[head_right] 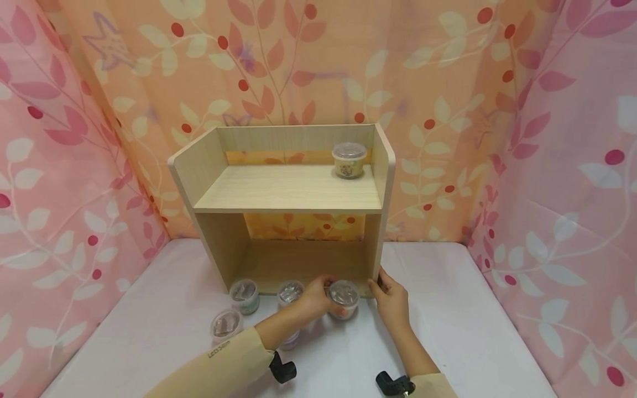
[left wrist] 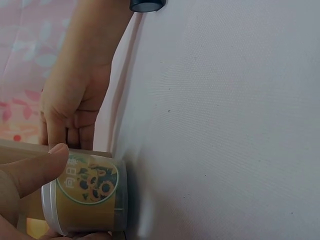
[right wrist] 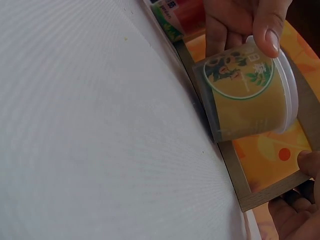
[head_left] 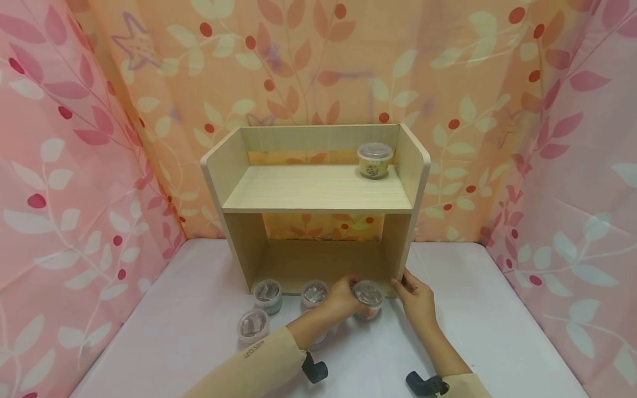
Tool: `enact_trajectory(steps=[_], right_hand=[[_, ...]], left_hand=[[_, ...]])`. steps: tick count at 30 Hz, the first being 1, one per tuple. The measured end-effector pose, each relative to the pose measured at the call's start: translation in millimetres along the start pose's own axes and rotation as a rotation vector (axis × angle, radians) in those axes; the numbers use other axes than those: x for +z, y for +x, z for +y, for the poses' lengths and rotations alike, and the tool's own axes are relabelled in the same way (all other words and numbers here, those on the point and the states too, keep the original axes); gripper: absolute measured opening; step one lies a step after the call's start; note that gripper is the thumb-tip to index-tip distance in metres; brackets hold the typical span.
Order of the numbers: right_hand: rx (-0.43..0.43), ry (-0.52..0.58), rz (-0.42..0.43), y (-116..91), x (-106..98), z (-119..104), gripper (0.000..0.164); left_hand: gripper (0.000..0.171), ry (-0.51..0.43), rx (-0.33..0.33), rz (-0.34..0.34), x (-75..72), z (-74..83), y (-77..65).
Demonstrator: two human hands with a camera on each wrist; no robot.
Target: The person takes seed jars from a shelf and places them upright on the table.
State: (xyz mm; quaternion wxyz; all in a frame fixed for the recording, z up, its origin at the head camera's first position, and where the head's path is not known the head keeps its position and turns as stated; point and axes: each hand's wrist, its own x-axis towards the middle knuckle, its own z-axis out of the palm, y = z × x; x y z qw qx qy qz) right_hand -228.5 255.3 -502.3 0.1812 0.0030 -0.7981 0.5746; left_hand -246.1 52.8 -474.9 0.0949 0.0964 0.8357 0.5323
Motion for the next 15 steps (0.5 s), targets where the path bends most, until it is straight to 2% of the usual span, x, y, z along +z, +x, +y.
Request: enact_trajectory(steps=[6,15], right_hand=[[-0.007,0.006,0.017,8.7,2.7,30.2,0.055],[-0.013,0.01,0.027,8.5,3.4,29.1,0.054]], left_hand=[[0.083,0.016,0.0,-0.007,2.5,-2.2,4.3],[0.08,0.125,0.017,-0.041,0.2,3.2,2.4]])
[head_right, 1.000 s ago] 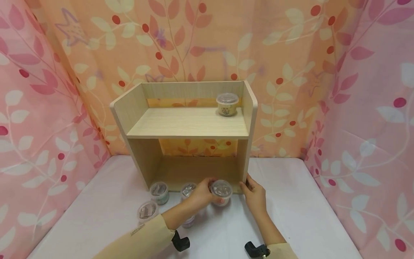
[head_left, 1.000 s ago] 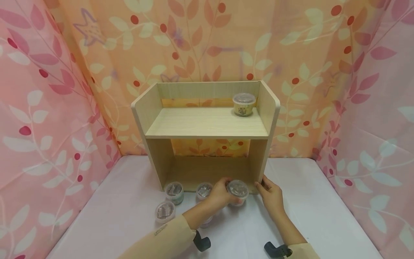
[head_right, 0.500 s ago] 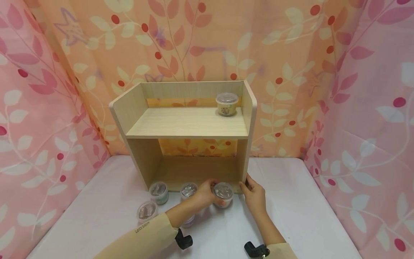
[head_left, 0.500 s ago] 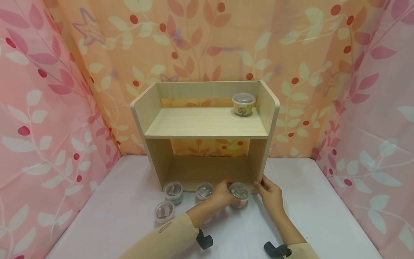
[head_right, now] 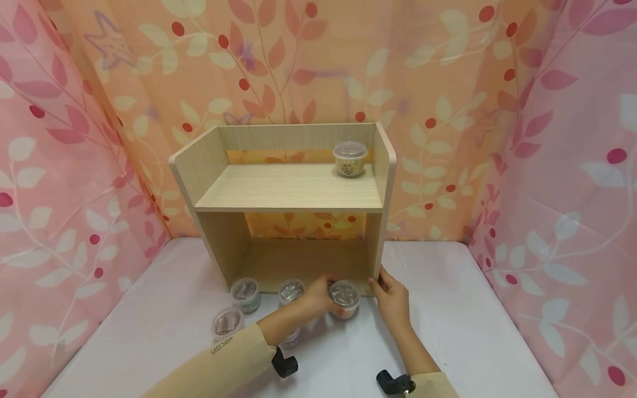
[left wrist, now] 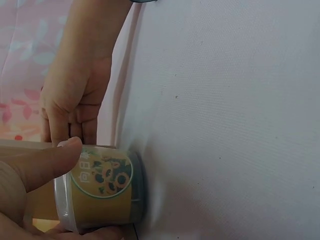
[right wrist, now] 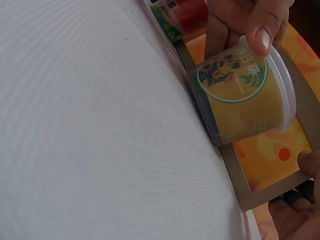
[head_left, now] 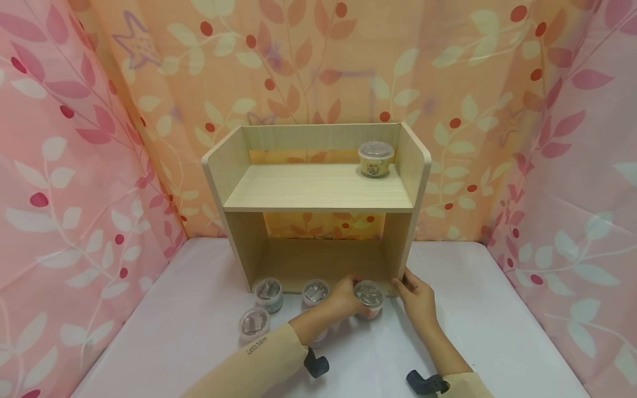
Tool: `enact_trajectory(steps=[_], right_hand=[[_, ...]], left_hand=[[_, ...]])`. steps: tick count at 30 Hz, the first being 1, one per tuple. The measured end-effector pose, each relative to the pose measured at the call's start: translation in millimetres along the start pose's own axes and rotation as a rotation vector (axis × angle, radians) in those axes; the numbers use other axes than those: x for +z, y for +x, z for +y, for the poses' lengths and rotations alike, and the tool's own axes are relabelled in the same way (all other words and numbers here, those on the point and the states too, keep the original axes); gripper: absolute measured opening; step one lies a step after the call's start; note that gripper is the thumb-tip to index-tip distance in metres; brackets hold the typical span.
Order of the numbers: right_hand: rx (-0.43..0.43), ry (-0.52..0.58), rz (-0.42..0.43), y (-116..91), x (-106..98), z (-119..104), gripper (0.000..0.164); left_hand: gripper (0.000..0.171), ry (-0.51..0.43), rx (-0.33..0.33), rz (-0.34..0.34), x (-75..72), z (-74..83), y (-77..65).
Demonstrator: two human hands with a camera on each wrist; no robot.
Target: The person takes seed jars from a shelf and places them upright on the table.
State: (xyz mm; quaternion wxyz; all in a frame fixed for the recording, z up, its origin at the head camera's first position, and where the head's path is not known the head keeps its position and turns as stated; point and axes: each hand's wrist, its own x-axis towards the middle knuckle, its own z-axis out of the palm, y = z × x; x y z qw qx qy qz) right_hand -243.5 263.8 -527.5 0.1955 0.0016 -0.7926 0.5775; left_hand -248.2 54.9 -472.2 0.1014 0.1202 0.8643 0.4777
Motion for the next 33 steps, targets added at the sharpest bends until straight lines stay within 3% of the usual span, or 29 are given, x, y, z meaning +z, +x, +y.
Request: enact_trajectory(steps=[11,17,22,30,33], right_hand=[[0.008,-0.017,-0.001,-0.3,0.3,2.1,0.054],[0.017,-0.02,-0.018,-1.4,-1.4,0.7,0.055],[0.017,-0.006,-0.034,-1.9,-1.7,1.0,0.057],[0.003,0.011,-0.01,-0.9,-0.7,2.8,0.055],[-0.002,0.0,-0.012,-0.9,-1.2,4.0,0.054]], left_hand=[[0.089,0.05,0.028,-0.031,-6.8,9.0,-7.2],[0.091,0.063,0.119,-0.029,-18.1,18.8,-13.5],[0.09,-0.018,0.164,-0.064,-34.8,39.0,-24.7],[0.084,-0.179,0.227,-0.21,-71.5,85.9,-50.1],[0.081,-0.206,0.253,-0.235,-84.8,101.2,-57.9]])
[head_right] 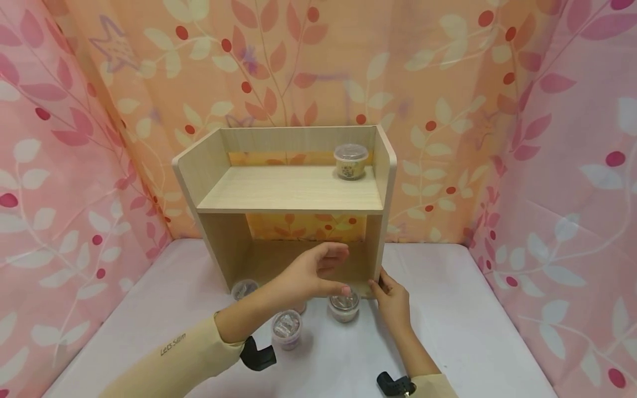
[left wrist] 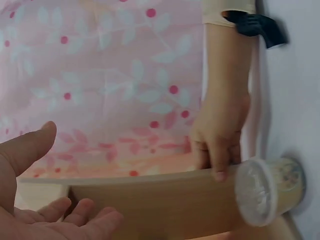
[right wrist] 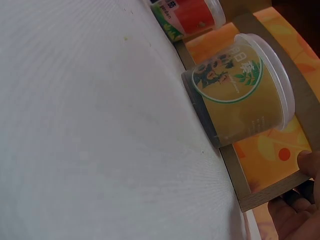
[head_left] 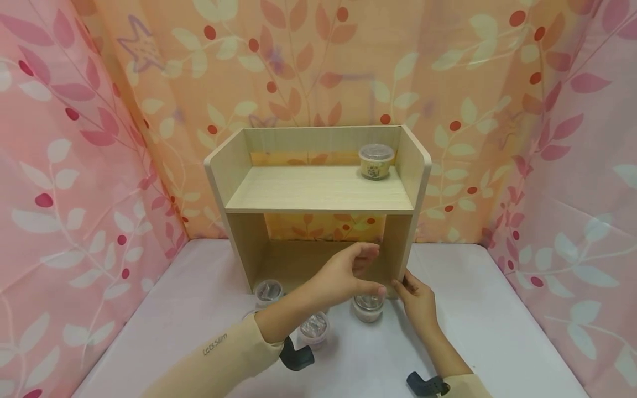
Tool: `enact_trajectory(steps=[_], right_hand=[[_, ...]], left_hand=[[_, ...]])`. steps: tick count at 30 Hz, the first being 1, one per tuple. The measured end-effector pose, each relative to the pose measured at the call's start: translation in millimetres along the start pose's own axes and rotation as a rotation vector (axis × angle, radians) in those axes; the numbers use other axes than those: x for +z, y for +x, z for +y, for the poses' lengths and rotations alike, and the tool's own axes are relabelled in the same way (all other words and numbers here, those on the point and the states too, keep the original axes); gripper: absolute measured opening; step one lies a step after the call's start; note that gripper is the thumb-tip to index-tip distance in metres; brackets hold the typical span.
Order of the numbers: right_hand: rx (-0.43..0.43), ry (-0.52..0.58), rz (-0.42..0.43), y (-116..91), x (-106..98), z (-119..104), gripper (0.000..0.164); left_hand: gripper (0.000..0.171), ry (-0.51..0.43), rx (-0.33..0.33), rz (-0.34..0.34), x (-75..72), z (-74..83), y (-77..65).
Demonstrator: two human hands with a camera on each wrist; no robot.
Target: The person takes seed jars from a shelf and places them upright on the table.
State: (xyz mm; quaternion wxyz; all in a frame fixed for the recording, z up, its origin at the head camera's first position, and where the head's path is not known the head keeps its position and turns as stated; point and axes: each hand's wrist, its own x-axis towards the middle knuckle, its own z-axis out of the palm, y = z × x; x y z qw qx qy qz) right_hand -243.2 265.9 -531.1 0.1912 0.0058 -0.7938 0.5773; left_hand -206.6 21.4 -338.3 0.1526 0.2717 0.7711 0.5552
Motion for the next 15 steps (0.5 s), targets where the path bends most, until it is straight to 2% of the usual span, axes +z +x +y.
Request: enact_trajectory(steps=[10,15], right_hand=[[0.0,-0.009,-0.002,-0.7,-0.5,0.6,0.053],[0.005,0.0,-0.003,-1.1,-0.2,-5.2,0.053]], left_hand=[[0.069,-0.05,0.092,-0.024,-30.3,55.2,-8.2],[0.067,-0.062,0.125,-0.002,-53.4,86.2,-1.7]])
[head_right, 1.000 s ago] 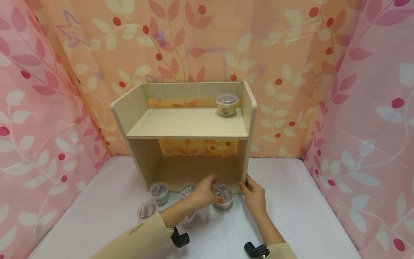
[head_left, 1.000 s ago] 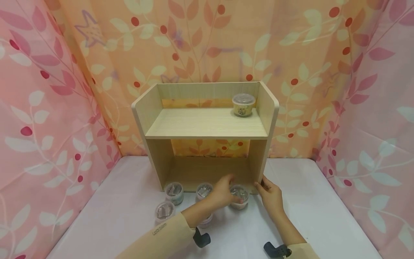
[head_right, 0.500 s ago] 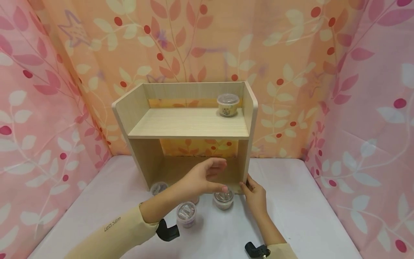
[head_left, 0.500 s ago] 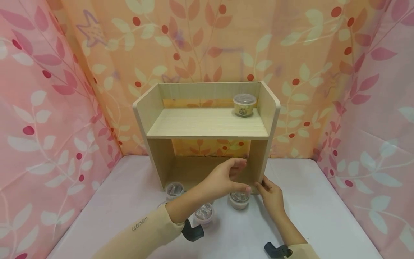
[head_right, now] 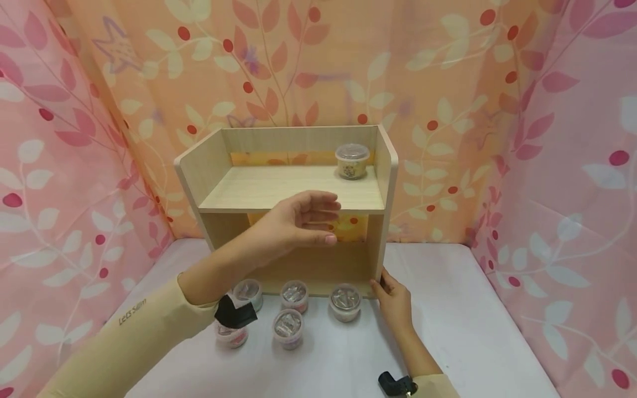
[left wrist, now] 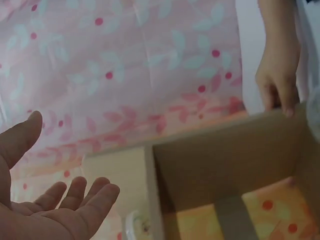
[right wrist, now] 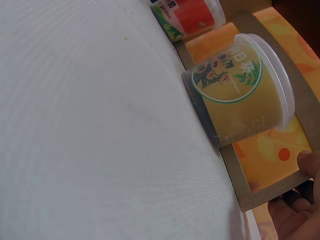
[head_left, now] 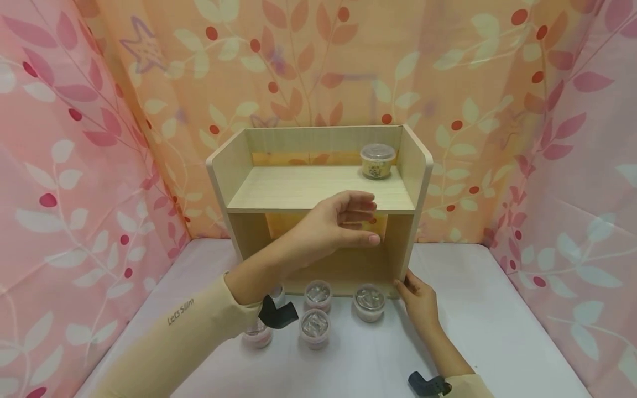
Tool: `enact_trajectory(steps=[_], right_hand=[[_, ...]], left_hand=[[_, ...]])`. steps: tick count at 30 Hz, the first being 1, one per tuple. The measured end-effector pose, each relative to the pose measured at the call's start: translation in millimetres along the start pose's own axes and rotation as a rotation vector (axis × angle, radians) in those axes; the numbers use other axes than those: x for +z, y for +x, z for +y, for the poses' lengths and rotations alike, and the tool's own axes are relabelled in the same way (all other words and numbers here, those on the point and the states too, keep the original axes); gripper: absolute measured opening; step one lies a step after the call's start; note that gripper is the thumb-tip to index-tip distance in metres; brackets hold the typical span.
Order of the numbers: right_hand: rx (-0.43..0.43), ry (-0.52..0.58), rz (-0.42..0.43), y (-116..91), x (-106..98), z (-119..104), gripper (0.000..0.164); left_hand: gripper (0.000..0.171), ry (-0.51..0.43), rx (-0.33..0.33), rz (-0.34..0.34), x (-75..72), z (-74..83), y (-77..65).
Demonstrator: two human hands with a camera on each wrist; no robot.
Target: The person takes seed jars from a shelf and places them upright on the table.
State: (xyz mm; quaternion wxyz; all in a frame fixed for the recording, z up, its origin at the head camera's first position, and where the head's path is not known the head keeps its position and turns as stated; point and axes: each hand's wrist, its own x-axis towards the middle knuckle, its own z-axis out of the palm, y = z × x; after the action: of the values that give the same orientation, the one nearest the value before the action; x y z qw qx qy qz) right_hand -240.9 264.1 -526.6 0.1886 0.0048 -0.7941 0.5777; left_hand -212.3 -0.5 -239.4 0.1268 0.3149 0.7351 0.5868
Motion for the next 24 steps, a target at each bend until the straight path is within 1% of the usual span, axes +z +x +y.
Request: enact_trajectory(steps=[3,6,9,12,17,21,24], right_hand=[[0.002,-0.006,0.01,-0.3,-0.6,-2.2,0.051],[0.003,-0.019,0.005,0.1,-1.6,0.8,0.052],[0.001,-0.022,-0.001,0.7,-2.5,3.4,0.053],[0.004,-0.014,-0.005,0.7,-2.9,3.8,0.054],[-0.01,-0.015,-0.001,0.5,-1.9,1.4,0.054],[-0.019,-0.012,-0.006,-0.4,-0.9,0.7,0.054],[-0.009,-0.019,-0.006,-0.8,-0.6,2.1,0.054]], left_hand=[[0.068,0.04,0.027,0.034,-13.3,16.0,11.7],[0.067,0.094,0.033,0.064,-25.9,28.6,25.3],[0.068,0.13,0.027,0.08,-37.3,36.9,42.2],[0.07,0.167,0.016,0.093,-46.7,41.1,61.2],[0.076,0.205,-0.021,0.123,-57.5,38.5,90.9],[0.081,0.2,-0.055,0.149,-61.8,29.4,111.7],[0.084,0.202,-0.076,0.164,-62.9,20.9,126.4]])
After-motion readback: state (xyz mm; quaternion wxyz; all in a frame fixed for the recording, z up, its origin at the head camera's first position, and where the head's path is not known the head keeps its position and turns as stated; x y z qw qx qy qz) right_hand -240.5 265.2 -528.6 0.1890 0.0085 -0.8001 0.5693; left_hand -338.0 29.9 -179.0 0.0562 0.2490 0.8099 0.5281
